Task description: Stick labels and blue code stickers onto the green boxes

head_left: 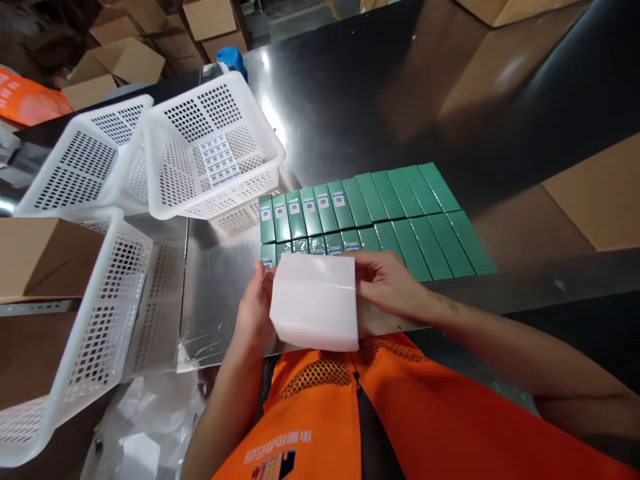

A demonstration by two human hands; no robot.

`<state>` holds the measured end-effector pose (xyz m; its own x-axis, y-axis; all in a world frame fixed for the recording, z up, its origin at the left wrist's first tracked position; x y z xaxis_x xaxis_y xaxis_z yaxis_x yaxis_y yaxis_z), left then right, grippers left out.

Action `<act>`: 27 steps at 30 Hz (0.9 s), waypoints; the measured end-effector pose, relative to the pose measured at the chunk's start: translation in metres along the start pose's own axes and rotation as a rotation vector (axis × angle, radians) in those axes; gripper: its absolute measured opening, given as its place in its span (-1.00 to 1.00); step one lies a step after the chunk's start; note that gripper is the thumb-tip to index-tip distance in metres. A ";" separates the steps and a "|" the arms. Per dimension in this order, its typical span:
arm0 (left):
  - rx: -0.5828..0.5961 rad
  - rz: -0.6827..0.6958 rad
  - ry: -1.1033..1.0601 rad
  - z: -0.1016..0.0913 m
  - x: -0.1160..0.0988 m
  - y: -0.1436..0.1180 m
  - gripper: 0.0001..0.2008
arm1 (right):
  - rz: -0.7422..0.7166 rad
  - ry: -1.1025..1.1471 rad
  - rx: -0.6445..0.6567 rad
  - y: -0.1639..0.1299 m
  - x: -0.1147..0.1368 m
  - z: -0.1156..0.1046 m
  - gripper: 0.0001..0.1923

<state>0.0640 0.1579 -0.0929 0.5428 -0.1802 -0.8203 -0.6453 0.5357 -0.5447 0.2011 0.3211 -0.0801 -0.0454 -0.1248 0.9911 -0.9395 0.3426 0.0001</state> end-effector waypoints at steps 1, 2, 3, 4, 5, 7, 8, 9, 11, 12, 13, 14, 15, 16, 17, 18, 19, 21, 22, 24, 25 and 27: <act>0.051 -0.012 0.011 0.001 0.000 -0.001 -0.34 | -0.058 -0.074 -0.035 -0.001 0.001 -0.004 -0.73; 0.099 -0.024 0.019 0.001 0.001 -0.002 -0.32 | -0.125 -0.156 -0.051 -0.002 0.002 -0.007 -0.71; 0.139 -0.038 0.003 0.002 0.001 -0.004 -0.30 | -0.201 -0.239 -0.050 -0.003 0.004 -0.010 -0.69; 0.165 -0.038 -0.006 0.002 0.001 -0.005 -0.28 | -0.287 -0.320 -0.037 -0.005 0.006 -0.013 -0.67; 0.178 -0.025 -0.003 0.002 0.000 -0.006 -0.29 | -0.372 -0.392 -0.018 -0.007 0.007 -0.015 -0.66; 0.179 0.029 0.053 0.002 -0.001 -0.008 -0.40 | -0.498 -0.464 0.034 -0.011 0.010 -0.018 -0.64; 0.180 0.055 0.099 0.003 -0.001 -0.009 -0.49 | -0.526 -0.456 0.056 -0.013 0.011 -0.020 -0.62; 0.181 0.081 0.150 0.004 -0.002 -0.010 -0.58 | -0.521 -0.425 0.064 -0.014 0.011 -0.021 -0.62; 0.183 0.140 0.234 0.008 -0.002 -0.011 -0.72 | -0.401 -0.316 0.028 -0.014 0.009 -0.025 -0.66; 0.185 0.171 0.263 0.011 -0.002 -0.012 -0.77 | -0.304 -0.252 -0.016 -0.015 0.006 -0.027 -0.68; 0.187 0.202 0.288 0.014 -0.003 -0.013 -0.80 | -0.202 -0.187 -0.063 -0.015 0.003 -0.029 -0.68; 0.187 0.229 0.310 0.017 -0.003 -0.013 -0.82 | -0.108 -0.125 -0.103 -0.015 0.000 -0.031 -0.66; 0.185 0.248 0.328 0.020 -0.003 -0.014 -0.83 | -0.037 -0.068 -0.129 -0.016 -0.003 -0.032 -0.64; 0.182 0.259 0.343 0.023 -0.003 -0.014 -0.84 | 0.008 -0.022 -0.143 -0.017 -0.006 -0.033 -0.62; 0.173 0.264 0.360 0.025 -0.003 -0.014 -0.83 | 0.035 0.003 -0.149 -0.018 -0.008 -0.034 -0.62; 0.160 0.268 0.375 0.027 -0.003 -0.013 -0.82 | 0.049 0.003 -0.154 -0.020 -0.009 -0.035 -0.65; 0.143 0.268 0.388 0.029 -0.002 -0.013 -0.82 | 0.050 -0.027 -0.163 -0.021 -0.010 -0.036 -0.70; 0.107 0.250 0.409 0.030 0.000 -0.011 -0.80 | 0.004 -0.167 -0.174 -0.025 -0.009 -0.038 -0.86; 0.088 0.239 0.411 0.030 0.002 -0.010 -0.79 | -0.056 -0.254 -0.172 -0.028 -0.006 -0.039 -0.92; 0.055 0.218 0.395 0.027 0.006 -0.008 -0.77 | -0.225 -0.383 -0.149 -0.032 0.004 -0.042 -0.89; 0.043 0.204 0.383 0.025 0.007 -0.007 -0.76 | -0.303 -0.403 -0.139 -0.034 0.009 -0.045 -0.88; 0.013 0.177 0.369 0.018 0.010 -0.005 -0.72 | -0.379 -0.375 -0.167 -0.032 0.019 -0.057 -0.94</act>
<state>0.0823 0.1685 -0.0957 0.1931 -0.3669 -0.9100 -0.7033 0.5950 -0.3891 0.2495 0.3605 -0.0536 0.1383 -0.5803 0.8026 -0.8485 0.3485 0.3983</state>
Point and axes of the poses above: each hand's wrist, its own y-axis towards the middle knuckle, its own z-axis out of the palm, x = y × z, the point moved 3 cm from there along y, towards the middle knuckle, and after that the axes turned 2 degrees about -z, right-handed, at the moved point
